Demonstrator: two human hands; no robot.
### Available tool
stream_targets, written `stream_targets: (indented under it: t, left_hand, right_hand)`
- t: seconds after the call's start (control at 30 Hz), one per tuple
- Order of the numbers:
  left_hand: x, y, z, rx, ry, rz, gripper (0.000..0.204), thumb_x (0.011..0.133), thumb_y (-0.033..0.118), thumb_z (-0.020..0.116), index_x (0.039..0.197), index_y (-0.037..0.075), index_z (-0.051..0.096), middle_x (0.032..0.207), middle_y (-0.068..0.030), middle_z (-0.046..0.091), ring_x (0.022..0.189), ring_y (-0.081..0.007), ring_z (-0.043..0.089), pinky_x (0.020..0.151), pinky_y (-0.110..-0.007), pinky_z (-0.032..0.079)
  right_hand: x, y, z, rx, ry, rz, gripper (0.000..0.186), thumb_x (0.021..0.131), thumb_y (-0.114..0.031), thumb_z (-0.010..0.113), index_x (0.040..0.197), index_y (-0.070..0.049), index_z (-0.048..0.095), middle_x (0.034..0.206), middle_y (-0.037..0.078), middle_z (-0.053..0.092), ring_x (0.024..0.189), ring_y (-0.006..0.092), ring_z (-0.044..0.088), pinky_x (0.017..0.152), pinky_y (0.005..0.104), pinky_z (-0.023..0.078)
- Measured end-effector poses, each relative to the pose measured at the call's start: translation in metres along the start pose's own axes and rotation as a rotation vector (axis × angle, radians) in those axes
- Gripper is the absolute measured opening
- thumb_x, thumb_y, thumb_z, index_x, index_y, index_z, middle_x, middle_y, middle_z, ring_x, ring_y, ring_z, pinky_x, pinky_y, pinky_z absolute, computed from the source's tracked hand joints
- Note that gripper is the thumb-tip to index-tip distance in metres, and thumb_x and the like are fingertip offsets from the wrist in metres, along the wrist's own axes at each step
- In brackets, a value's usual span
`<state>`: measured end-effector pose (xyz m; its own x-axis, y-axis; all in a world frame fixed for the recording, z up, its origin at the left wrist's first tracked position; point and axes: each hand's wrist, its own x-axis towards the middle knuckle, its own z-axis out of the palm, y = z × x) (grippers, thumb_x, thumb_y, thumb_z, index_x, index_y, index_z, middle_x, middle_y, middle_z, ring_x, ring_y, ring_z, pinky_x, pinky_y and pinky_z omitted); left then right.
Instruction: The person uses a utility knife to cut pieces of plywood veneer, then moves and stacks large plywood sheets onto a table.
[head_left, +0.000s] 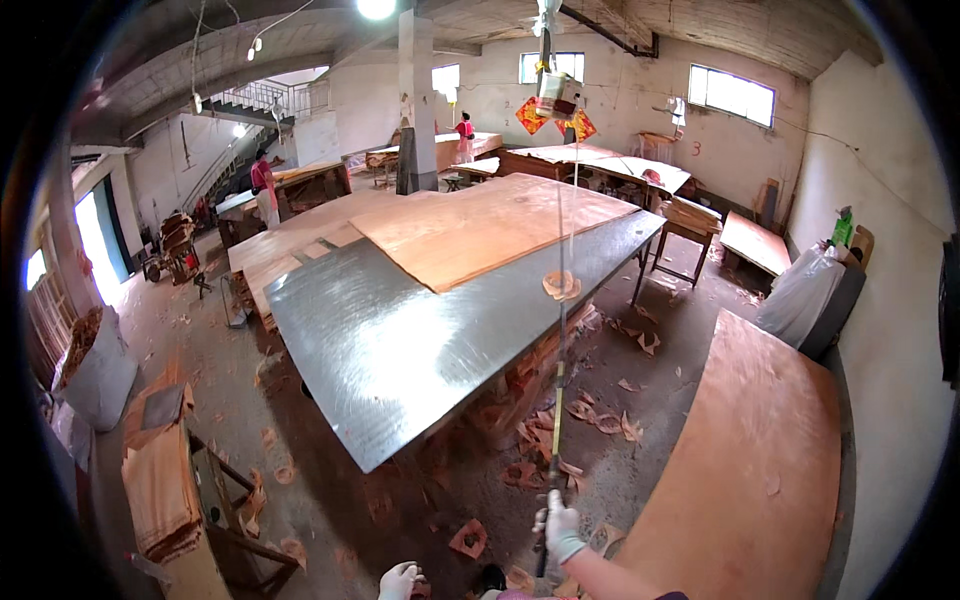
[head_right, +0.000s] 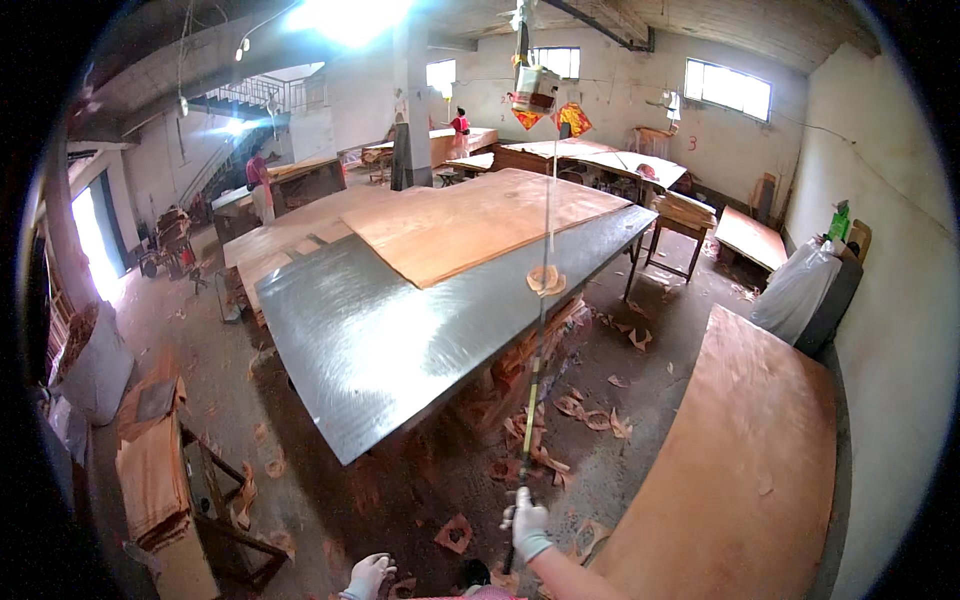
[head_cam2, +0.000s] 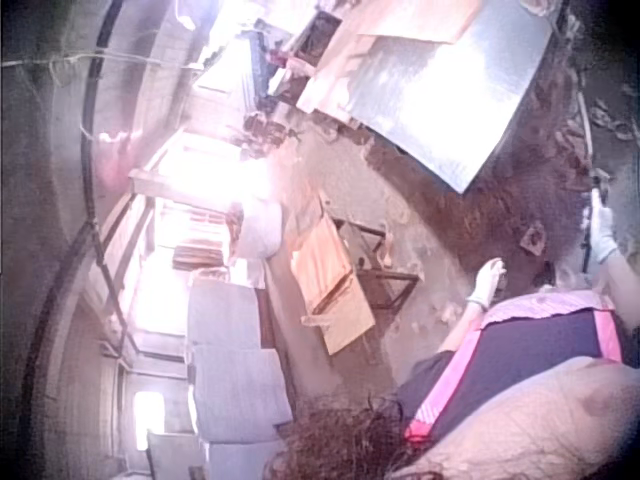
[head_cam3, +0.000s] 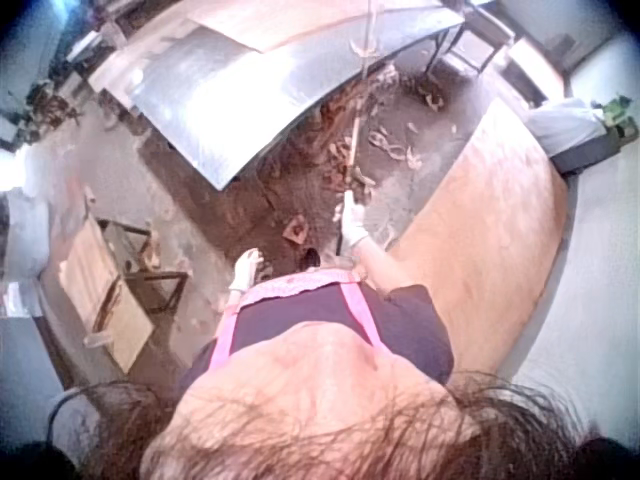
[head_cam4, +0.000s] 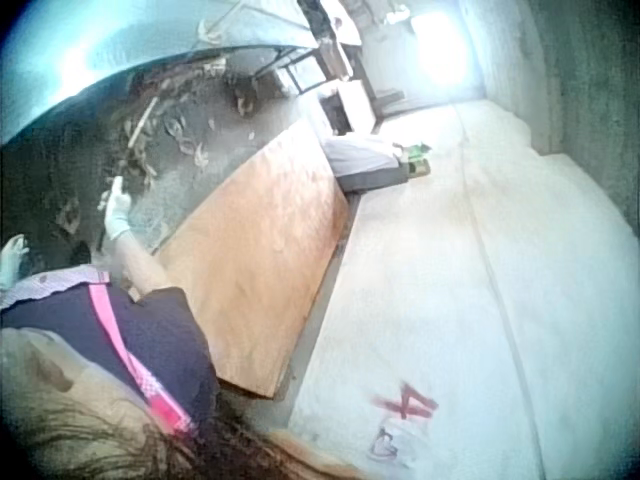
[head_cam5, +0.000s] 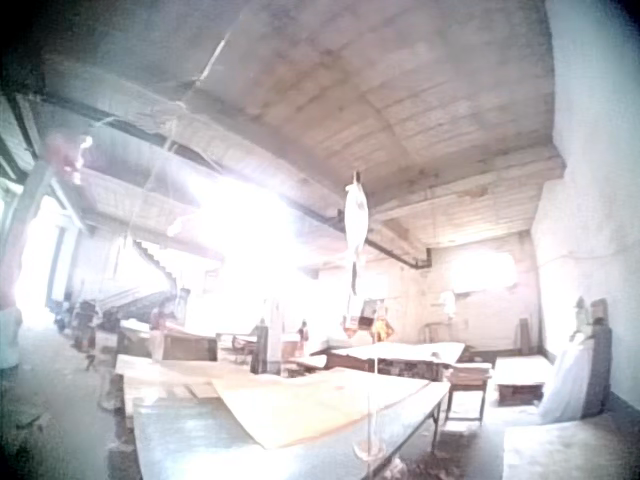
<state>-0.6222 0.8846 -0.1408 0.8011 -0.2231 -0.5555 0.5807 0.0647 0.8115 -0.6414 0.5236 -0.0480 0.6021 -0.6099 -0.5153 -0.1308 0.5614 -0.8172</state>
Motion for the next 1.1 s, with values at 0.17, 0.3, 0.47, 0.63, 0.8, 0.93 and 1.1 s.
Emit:
stream_targets:
  t: [0.17, 0.3, 0.47, 0.63, 0.8, 0.93, 1.1]
  left_hand:
    - [0.087, 0.083, 0.056, -0.145, -0.186, -0.097, 0.031, 0.101, 0.02, 0.05, 0.126, 0.002, 0.048, 0.088, -0.0054, 0.061, 0.068, -0.0126, 0.055, 0.061, -0.027, 0.048]
    - [0.1, 0.157, 0.106, 0.539, -0.189, 0.019, 0.025, 0.095, 0.024, 0.061, 0.103, 0.0, 0.064, 0.074, -0.0034, 0.064, 0.065, -0.0146, 0.063, 0.057, -0.027, 0.048]
    - [0.109, 0.177, 0.083, 0.834, 0.022, 0.235, 0.029, 0.09, 0.032, 0.064, 0.09, 0.004, 0.071, 0.08, -0.0142, 0.067, 0.082, -0.026, 0.065, 0.074, -0.044, 0.047]
    - [0.172, 0.192, 0.047, 0.762, 0.051, 0.19, 0.025, 0.09, 0.03, 0.064, 0.093, 0.005, 0.071, 0.088, -0.013, 0.069, 0.085, -0.0249, 0.065, 0.077, -0.04, 0.049]
    - [0.222, 0.249, 0.05, 0.794, 0.048, 0.187, 0.033, 0.091, 0.034, 0.06, 0.104, 0.005, 0.068, 0.097, -0.0157, 0.069, 0.095, -0.0291, 0.066, 0.083, -0.04, 0.049]
    - [0.246, 0.326, 0.101, 0.808, 0.135, 0.254, 0.034, 0.09, 0.034, 0.061, 0.102, 0.003, 0.068, 0.091, -0.0179, 0.068, 0.089, -0.0299, 0.066, 0.079, -0.04, 0.049]
    - [0.29, 0.315, 0.12, 0.654, 0.158, 0.236, 0.029, 0.089, 0.031, 0.064, 0.092, 0.002, 0.068, 0.079, -0.0137, 0.067, 0.076, -0.0257, 0.064, 0.071, -0.038, 0.05]
  right_hand:
    - [0.035, 0.04, 0.113, -0.333, -0.426, 0.161, 0.041, 0.099, -0.046, 0.048, 0.105, -0.007, 0.062, 0.067, 0.005, 0.058, 0.05, 0.0142, 0.055, 0.045, 0.0289, 0.046]
    - [0.083, 0.06, 0.14, -0.731, -0.854, 0.246, 0.046, 0.093, -0.045, 0.059, 0.126, -0.013, 0.058, 0.068, -0.001, 0.056, 0.053, 0.0083, 0.05, 0.044, 0.0248, 0.039]
    - [0.214, 0.009, 0.141, -0.436, -0.644, -0.365, 0.026, 0.093, -0.023, 0.061, 0.115, -0.009, 0.057, 0.089, 0.009, 0.066, 0.066, 0.0122, 0.058, 0.051, 0.028, 0.046]
    - [0.342, -0.092, 0.146, -0.127, -0.153, 0.289, 0.008, 0.092, -0.009, 0.057, 0.094, -0.001, 0.056, 0.078, 0.012, 0.064, 0.056, 0.0171, 0.057, 0.047, 0.0313, 0.045]
    - [0.411, -0.162, 0.194, 0.047, -0.066, 0.073, 0.015, 0.098, -0.006, 0.042, 0.11, -0.001, 0.05, 0.084, 0.016, 0.064, 0.053, 0.0199, 0.055, 0.047, 0.0306, 0.047]
    - [0.476, -0.214, 0.208, -0.151, 0.002, -0.028, 0.019, 0.098, -0.012, 0.042, 0.115, -0.007, 0.05, 0.077, 0.013, 0.065, 0.045, 0.017, 0.052, 0.037, 0.03, 0.044]
    - [0.59, -0.273, 0.211, -0.158, 0.166, -0.123, 0.016, 0.094, -0.004, 0.04, 0.108, -0.005, 0.046, 0.079, 0.016, 0.064, 0.045, 0.0179, 0.053, 0.038, 0.0313, 0.046]
